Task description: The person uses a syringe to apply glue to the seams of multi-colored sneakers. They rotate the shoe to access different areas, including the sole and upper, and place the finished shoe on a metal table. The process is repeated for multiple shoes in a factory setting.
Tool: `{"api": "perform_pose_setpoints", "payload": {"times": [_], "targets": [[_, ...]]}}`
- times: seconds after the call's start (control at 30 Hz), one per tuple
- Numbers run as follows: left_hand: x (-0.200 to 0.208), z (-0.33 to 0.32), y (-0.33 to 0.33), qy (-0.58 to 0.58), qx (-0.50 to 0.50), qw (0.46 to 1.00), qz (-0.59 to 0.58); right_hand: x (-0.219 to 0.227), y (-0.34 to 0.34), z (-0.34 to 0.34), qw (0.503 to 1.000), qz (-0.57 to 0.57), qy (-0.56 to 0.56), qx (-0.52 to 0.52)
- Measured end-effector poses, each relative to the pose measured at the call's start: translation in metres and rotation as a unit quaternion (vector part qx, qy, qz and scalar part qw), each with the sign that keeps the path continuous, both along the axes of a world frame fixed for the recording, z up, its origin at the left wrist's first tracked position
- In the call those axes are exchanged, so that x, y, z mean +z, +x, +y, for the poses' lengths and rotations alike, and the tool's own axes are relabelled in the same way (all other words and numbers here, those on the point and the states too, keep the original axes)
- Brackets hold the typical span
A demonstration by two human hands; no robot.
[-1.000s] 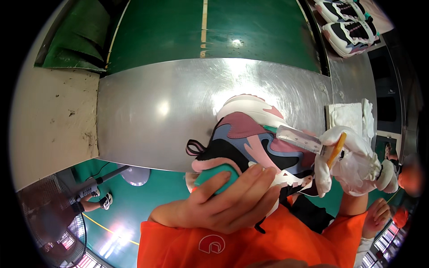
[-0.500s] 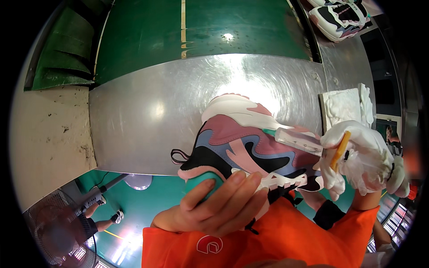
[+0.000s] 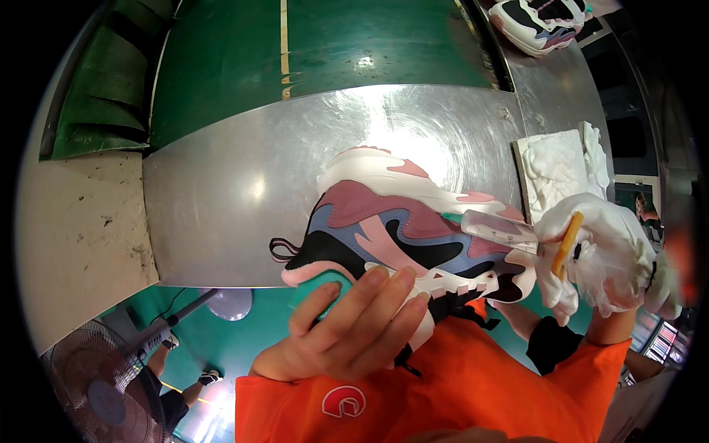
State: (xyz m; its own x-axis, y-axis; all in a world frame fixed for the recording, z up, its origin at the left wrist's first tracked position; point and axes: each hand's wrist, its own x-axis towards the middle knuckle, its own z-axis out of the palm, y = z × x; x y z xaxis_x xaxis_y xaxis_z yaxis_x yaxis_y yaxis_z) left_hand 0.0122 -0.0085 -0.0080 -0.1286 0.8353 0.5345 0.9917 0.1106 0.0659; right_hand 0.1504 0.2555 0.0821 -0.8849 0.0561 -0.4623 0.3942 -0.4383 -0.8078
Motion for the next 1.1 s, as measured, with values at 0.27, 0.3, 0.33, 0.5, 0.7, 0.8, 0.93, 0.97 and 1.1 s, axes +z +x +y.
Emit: {"api": "perform_pose_setpoints", "payload": {"times": [0.27,0.3,0.33,0.5,0.7,0.8,0.93,0.97,1.1], "targets": [[-0.002,0.004,0.004,0.020,0.001,1.000,0.001,-0.005,0.021,0.004,0.999,0.039,0.018,-0.020],[-0.003,0.004,0.004,0.019,0.001,1.000,0.001,-0.004,0.023,0.005,0.999,0.039,0.019,-0.021],[-0.003,0.004,0.003,0.018,0.001,1.000,0.002,-0.004,0.024,0.005,0.999,0.040,0.019,-0.022],[0.002,0.009,0.006,0.019,-0.007,1.000,-0.015,-0.001,0.033,-0.002,0.998,0.039,0.025,-0.038],[0.003,0.009,0.005,0.013,-0.005,1.000,-0.017,-0.010,0.036,-0.001,0.998,0.047,0.018,-0.035],[0.003,0.010,0.005,0.022,-0.010,1.000,-0.017,-0.010,0.041,-0.003,0.998,0.048,0.022,-0.039],[0.002,0.012,0.004,0.030,-0.013,0.999,-0.012,-0.008,0.050,0.000,0.997,0.051,0.026,-0.051],[0.002,0.012,0.004,0.029,-0.015,0.999,-0.017,-0.007,0.052,0.002,0.997,0.052,0.027,-0.052],[0.002,0.016,0.004,0.038,-0.013,0.999,-0.008,-0.009,0.061,0.005,0.996,0.059,0.031,-0.060]]}}
